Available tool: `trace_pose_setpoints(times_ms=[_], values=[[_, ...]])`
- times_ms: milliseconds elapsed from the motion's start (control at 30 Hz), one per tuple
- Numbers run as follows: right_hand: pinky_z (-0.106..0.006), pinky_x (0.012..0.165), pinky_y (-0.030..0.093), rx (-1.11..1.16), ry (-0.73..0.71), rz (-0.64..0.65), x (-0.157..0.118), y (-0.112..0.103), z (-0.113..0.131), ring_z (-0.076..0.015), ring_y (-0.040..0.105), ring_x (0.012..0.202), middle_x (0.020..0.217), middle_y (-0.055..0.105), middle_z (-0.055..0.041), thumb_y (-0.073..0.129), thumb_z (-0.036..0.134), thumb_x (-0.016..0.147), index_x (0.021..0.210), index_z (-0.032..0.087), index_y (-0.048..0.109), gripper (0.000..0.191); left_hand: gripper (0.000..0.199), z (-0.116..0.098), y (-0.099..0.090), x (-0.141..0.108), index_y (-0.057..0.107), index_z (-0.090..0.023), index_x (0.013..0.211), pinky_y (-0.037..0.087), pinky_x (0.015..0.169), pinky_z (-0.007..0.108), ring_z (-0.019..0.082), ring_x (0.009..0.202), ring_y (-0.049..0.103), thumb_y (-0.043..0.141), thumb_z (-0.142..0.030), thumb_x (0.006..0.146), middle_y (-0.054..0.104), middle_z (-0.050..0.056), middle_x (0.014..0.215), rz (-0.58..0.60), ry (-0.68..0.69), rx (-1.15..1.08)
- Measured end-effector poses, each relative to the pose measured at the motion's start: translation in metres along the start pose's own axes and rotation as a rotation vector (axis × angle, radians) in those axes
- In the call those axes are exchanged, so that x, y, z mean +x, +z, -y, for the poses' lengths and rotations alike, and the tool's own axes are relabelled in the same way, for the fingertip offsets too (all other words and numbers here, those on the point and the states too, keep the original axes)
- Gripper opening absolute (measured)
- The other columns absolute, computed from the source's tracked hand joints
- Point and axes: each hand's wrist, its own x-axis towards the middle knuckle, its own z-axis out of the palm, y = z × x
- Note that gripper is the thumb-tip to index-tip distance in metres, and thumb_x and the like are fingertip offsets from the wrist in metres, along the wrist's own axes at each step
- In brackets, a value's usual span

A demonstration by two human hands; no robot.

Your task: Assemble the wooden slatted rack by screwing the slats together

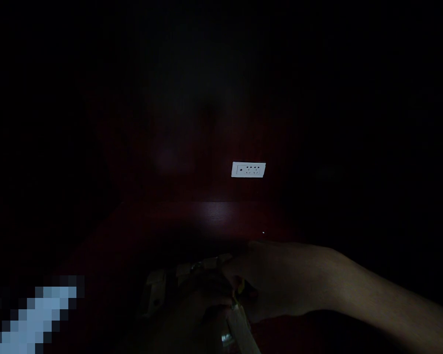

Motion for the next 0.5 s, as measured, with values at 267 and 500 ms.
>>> trace_pose_setpoints(times_ms=[267,500], values=[[-0.019,0.058,0.040,-0.002,-0.015,-0.008,0.002,0.001,-0.007,-0.0128,0.062,0.071,0.086,0.070,-0.0007,0.068,0.021,0.074,0.104,0.019,0.069,0.030,0.031,0.006,-0.005,0.001,0.061,-0.033,0.119,0.048,0.097,0.036,0.019,0.111,0.059,0.057,-0.023,0.090,0.064,0.000,0.120,0.081,-0.008,-0.003],[-0.018,0.058,0.041,0.109,-0.058,0.023,0.007,0.002,-0.014,-0.0121,0.062,0.070,0.082,0.070,0.0001,0.064,0.022,0.078,0.098,0.019,0.070,0.022,0.028,0.008,-0.006,0.002,0.064,-0.035,0.116,0.048,0.098,0.037,0.022,0.114,0.056,0.057,-0.025,0.090,0.062,-0.001,0.124,0.152,-0.059,0.003]])
